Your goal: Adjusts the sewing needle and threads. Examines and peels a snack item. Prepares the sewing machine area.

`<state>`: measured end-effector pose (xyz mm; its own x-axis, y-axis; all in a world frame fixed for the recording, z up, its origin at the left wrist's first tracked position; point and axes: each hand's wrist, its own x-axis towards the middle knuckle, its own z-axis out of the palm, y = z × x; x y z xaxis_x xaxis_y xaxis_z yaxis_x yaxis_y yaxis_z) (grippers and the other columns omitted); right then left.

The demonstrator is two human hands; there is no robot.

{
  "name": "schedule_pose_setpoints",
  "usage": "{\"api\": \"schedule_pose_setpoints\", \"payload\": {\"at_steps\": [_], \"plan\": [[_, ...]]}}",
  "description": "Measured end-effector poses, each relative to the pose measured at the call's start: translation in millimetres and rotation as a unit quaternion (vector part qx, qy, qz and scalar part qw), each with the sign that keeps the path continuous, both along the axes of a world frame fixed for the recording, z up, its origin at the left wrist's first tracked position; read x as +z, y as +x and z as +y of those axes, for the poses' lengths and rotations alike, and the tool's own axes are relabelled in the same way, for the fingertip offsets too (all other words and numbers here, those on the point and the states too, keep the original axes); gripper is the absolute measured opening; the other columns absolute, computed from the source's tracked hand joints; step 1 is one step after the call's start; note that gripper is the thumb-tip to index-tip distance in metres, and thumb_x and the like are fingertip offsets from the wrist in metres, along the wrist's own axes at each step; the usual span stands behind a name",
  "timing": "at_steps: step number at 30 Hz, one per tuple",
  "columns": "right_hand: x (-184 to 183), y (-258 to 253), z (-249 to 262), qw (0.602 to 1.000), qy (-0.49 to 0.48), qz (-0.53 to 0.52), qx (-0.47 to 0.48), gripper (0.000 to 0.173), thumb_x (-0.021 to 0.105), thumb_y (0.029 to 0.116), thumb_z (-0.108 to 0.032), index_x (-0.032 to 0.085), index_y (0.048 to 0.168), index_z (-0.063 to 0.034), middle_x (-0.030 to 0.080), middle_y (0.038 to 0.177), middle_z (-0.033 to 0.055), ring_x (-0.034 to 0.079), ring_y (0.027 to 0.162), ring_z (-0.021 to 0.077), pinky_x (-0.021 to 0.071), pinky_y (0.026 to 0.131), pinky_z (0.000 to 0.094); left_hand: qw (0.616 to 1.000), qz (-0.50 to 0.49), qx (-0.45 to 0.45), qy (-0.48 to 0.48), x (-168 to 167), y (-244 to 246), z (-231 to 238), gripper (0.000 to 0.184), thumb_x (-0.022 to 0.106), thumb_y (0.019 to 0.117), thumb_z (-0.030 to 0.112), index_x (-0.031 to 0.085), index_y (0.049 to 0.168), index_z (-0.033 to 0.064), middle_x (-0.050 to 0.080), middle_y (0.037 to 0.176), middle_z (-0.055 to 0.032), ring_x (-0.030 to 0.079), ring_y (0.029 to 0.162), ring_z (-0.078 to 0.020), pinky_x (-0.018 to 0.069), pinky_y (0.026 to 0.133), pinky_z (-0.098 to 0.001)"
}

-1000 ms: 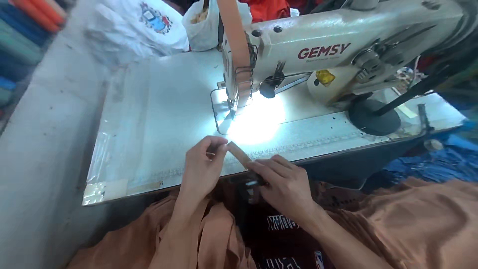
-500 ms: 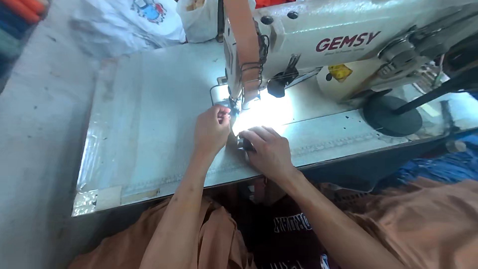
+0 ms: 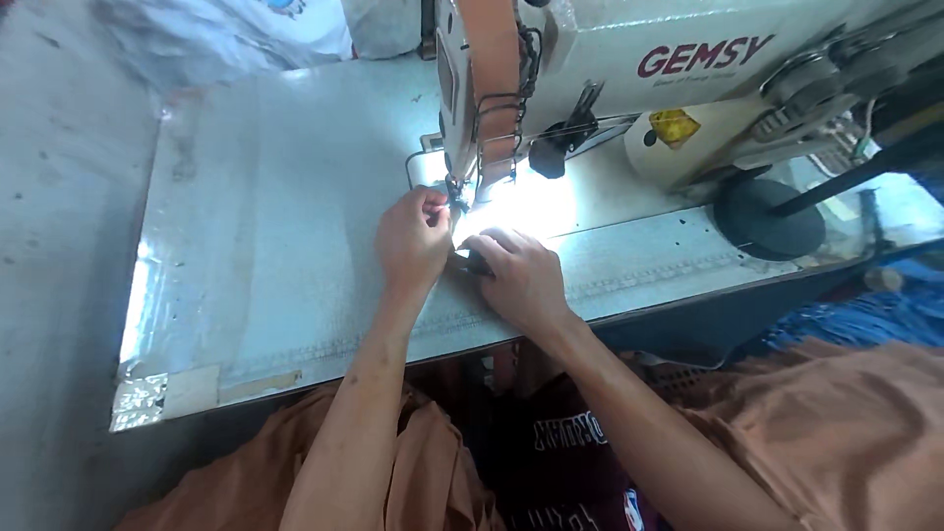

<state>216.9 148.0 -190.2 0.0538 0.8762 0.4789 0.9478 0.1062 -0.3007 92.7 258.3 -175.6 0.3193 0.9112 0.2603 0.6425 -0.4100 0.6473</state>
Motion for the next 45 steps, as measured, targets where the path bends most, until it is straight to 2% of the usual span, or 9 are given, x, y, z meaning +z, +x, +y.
{"api": "schedule_pose_setpoints", "payload": {"at_steps": [4,8,22,37,45], "plan": [[0.9,-0.8,0.1,1.0,-0.009,0.0,-0.002,0.022,0.071,0.0836,-0.003,0.074,0.103,-0.0123,0.071,0.096,0.0055,0.069,0.082,0.0253,0.0534,0.058,0.0423,1.0,-0.019,-0.002,0.021,-5.4,-0.7,1.0,0.013,0.069,0.094,0.019,0.073,0.106,0.0142,0.075,0.096,0.0005,0.071,0.086,-0.0111,0.0585,0.077,-0.0359],[1.8,-1.8,0.0,1.0,-0.01,0.0,0.0,0.023,0.073,0.0822,-0.002,0.075,0.103,-0.0116,0.072,0.098,0.0063,0.07,0.083,0.0264,0.0548,0.06,0.043,0.999,-0.019,0.0,0.031,-7.3,-1.5,0.0,0.014,0.068,0.0948,0.021,0.073,0.106,0.0148,0.075,0.097,0.0003,0.071,0.087,-0.0133,0.0579,0.077,-0.0397],[2.0,-2.4,0.6,1.0,-0.021,-0.005,-0.009,0.02,0.072,0.0822,-0.004,0.074,0.1,-0.0123,0.071,0.092,0.0051,0.069,0.08,0.0252,0.0529,0.057,0.042,0.999,-0.017,0.007,0.044,-9.7,-0.8,-1.5,0.013,0.069,0.0949,0.025,0.074,0.104,0.017,0.075,0.096,0.0013,0.071,0.087,-0.0135,0.0574,0.076,-0.0403],[3.1,-2.7,0.1,1.0,-0.027,0.002,-0.005,0.024,0.074,0.0804,-0.005,0.075,0.103,-0.0132,0.072,0.097,0.0054,0.07,0.082,0.0259,0.0542,0.058,0.0443,0.999,-0.024,0.004,0.044,-8.9,-0.2,-1.8,0.016,0.071,0.0936,0.024,0.074,0.106,0.015,0.075,0.098,-0.0001,0.071,0.089,-0.015,0.057,0.079,-0.0406],[2.6,-3.0,-0.2,1.0,-0.026,-0.002,-0.007,0.022,0.073,0.0815,-0.006,0.075,0.102,-0.0132,0.072,0.097,0.0056,0.069,0.082,0.0266,0.0542,0.058,0.0441,0.998,-0.026,0.013,0.048,-10.8,0.5,-1.2,0.014,0.072,0.0927,0.025,0.074,0.105,0.0174,0.075,0.098,0.0021,0.071,0.091,-0.0137,0.0565,0.079,-0.0403]]}}
